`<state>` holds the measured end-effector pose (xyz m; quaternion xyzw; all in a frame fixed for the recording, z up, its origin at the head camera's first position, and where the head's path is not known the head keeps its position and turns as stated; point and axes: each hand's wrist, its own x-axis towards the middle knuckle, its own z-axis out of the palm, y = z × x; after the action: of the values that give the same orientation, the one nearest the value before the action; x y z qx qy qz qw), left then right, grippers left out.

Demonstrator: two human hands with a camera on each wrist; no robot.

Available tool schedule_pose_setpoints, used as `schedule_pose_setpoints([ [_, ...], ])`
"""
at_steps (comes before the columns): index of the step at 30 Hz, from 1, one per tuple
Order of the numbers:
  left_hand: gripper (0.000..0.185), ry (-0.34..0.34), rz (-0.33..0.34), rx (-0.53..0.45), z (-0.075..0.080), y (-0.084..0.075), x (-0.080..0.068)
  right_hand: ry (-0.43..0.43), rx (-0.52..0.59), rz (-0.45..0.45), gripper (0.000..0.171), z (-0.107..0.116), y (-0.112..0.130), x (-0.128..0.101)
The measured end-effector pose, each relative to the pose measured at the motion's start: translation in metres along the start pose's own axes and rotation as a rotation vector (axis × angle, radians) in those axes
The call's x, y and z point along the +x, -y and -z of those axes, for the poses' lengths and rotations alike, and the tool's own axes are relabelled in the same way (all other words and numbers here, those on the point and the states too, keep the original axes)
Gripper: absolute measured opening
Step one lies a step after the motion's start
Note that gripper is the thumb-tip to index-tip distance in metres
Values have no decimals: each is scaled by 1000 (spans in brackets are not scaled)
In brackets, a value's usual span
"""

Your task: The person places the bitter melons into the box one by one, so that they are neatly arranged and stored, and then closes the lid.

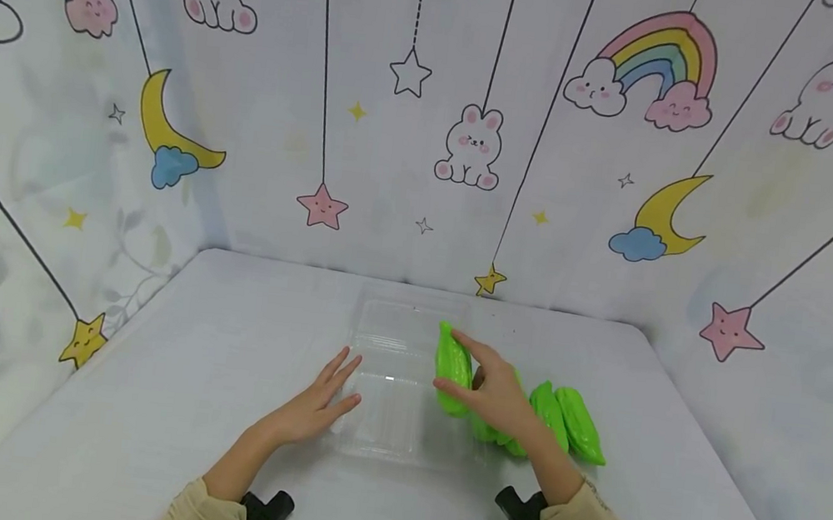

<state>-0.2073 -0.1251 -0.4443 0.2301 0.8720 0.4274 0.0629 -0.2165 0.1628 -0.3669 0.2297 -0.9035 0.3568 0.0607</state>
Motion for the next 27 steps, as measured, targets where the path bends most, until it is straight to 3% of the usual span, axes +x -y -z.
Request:
schedule_pose_setpoints([
  [10,64,3,8,11,-1,0,2,-36,42,5,75,-17,-2,4],
  [20,64,-7,17,16,-2,0,2,8,44,-78,75,-28,4,8],
  [27,64,8,27,23,-1,1,3,13,62,-42,75,-38,4,10],
])
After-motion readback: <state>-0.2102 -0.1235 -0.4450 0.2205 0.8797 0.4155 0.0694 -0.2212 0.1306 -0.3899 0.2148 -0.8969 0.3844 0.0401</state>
